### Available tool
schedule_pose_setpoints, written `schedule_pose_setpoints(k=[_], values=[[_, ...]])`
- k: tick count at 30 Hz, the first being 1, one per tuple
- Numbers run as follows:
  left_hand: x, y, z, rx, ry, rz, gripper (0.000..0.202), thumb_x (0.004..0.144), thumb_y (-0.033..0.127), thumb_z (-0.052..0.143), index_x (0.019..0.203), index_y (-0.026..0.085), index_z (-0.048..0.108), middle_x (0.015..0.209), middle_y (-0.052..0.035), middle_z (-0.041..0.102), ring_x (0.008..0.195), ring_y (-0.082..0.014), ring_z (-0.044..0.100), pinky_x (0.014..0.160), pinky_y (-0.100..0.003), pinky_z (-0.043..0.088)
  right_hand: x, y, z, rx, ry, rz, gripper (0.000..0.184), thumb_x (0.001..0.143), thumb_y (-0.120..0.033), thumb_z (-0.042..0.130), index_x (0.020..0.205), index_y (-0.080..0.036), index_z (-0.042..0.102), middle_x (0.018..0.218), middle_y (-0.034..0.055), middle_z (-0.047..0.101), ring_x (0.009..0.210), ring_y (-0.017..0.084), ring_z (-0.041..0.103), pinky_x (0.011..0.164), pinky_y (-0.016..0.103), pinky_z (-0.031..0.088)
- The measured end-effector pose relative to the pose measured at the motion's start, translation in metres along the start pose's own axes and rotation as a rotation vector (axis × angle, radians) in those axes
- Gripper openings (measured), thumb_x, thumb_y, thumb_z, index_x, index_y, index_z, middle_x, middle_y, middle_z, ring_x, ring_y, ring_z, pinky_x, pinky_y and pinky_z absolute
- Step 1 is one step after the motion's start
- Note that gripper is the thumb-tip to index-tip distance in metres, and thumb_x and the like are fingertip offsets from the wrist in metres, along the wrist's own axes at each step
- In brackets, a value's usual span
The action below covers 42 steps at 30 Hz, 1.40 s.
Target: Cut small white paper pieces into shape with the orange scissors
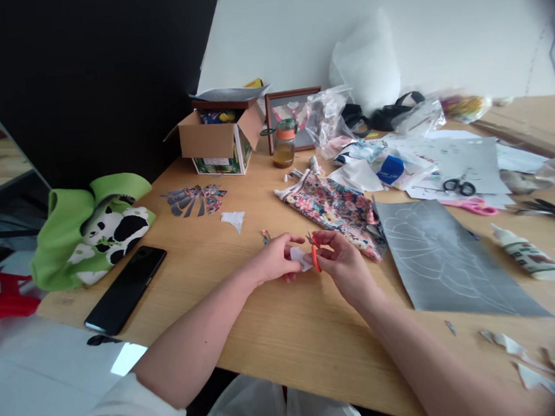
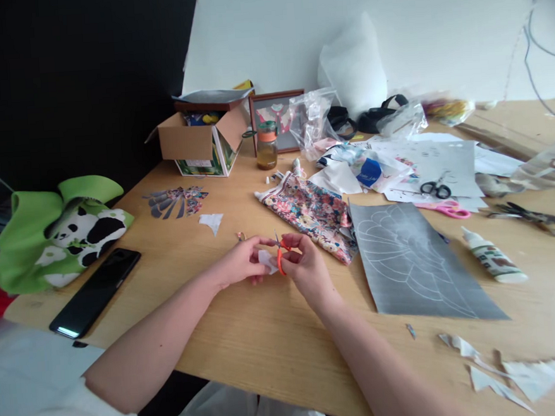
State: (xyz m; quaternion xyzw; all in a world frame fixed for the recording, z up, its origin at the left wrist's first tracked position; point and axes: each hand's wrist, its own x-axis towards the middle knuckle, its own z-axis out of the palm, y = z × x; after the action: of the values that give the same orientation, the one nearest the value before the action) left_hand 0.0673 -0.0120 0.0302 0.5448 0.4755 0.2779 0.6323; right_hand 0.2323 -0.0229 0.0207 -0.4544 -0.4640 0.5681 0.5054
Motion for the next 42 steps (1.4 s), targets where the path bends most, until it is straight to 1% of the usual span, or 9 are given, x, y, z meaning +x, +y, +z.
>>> schedule_pose_setpoints(k=[3,6,12,15,22,26,32,38,42], values=[[0.0025,0.0001,-0.0019,-0.080,0.047,0.036,0.049,0.067,0.002,0.062,0.115,0.012,0.053,0.073,0.0000,0.064,0.048,-0.0076,0.056,0.043,-0.018,0.043,0.0015,0.0000,-0.0002,0.038,0.030,-0.004,0.048,0.054,-0.025,0.084,0.093,-0.021,0.057,0.098,0.0021,0.056,0.066,0.012,0.057,0.053,0.023,0.044],[0.0049,-0.0006,-0.0033,-0.147,0.067,0.058,0.040,0.067,0.004,0.062,0.106,0.012,0.057,0.074,-0.0012,0.065,0.049,-0.0080,0.056,0.045,-0.020,0.044,0.0020,0.0005,0.0000,0.078,0.043,0.011,0.050,0.053,-0.025,0.085,0.094,-0.021,0.057,0.097,0.0021,0.056,0.067,0.012,0.057,0.055,0.024,0.044],[0.0039,0.0006,-0.0037,-0.183,0.049,0.056,0.019,0.069,0.008,0.062,0.088,0.011,0.062,0.069,-0.0022,0.064,0.048,-0.0078,0.054,0.046,-0.021,0.045,0.0022,-0.0003,0.0004,0.064,0.057,0.026,0.051,0.054,-0.030,0.084,0.096,-0.022,0.057,0.096,0.0023,0.058,0.068,0.013,0.057,0.059,0.027,0.046],[0.0026,0.0017,-0.0031,-0.171,0.042,0.051,0.014,0.068,0.008,0.062,0.082,0.011,0.062,0.066,-0.0011,0.063,0.048,-0.0075,0.054,0.046,-0.020,0.044,0.0024,-0.0015,0.0002,0.063,0.065,0.016,0.051,0.053,-0.031,0.086,0.094,-0.022,0.057,0.095,0.0016,0.057,0.069,0.014,0.058,0.060,0.027,0.047],[0.0005,0.0035,-0.0009,-0.134,0.013,0.014,0.010,0.070,0.009,0.063,0.080,0.011,0.063,0.067,-0.0013,0.064,0.049,-0.0075,0.056,0.047,-0.020,0.045,0.0035,-0.0008,-0.0012,0.047,0.081,-0.021,0.051,0.053,-0.035,0.087,0.091,-0.023,0.056,0.097,0.0019,0.055,0.070,0.014,0.056,0.059,0.027,0.046],[0.0013,0.0023,0.0007,-0.161,0.024,0.002,0.011,0.071,0.010,0.067,0.080,0.011,0.061,0.067,-0.0018,0.065,0.050,-0.0084,0.057,0.048,-0.021,0.046,0.0036,0.0001,-0.0012,0.077,0.088,-0.023,0.051,0.052,-0.032,0.088,0.092,-0.022,0.057,0.095,0.0013,0.054,0.071,0.014,0.056,0.058,0.026,0.046],[0.0038,-0.0010,0.0025,-0.163,0.045,-0.010,0.009,0.072,0.009,0.068,0.075,0.011,0.060,0.061,-0.0008,0.064,0.047,-0.0081,0.057,0.049,-0.021,0.048,0.0036,0.0003,-0.0015,0.084,0.085,-0.026,0.050,0.052,-0.031,0.089,0.091,-0.022,0.058,0.095,0.0011,0.055,0.073,0.013,0.058,0.063,0.026,0.047],[0.0036,-0.0007,0.0008,-0.178,0.057,0.015,0.007,0.073,0.009,0.066,0.076,0.011,0.060,0.063,-0.0017,0.066,0.048,-0.0086,0.058,0.047,-0.020,0.048,0.0025,0.0000,-0.0011,0.013,0.058,-0.008,0.053,0.054,-0.039,0.088,0.094,-0.022,0.057,0.095,0.0018,0.057,0.071,0.015,0.057,0.062,0.029,0.046],[0.0035,0.0015,0.0004,-0.187,0.093,0.048,0.009,0.071,0.009,0.065,0.077,0.011,0.060,0.061,-0.0005,0.063,0.047,-0.0085,0.057,0.046,-0.020,0.047,0.0028,0.0005,-0.0016,0.022,0.069,-0.001,0.055,0.052,-0.038,0.089,0.094,-0.022,0.057,0.095,0.0013,0.056,0.071,0.014,0.057,0.064,0.029,0.046]])
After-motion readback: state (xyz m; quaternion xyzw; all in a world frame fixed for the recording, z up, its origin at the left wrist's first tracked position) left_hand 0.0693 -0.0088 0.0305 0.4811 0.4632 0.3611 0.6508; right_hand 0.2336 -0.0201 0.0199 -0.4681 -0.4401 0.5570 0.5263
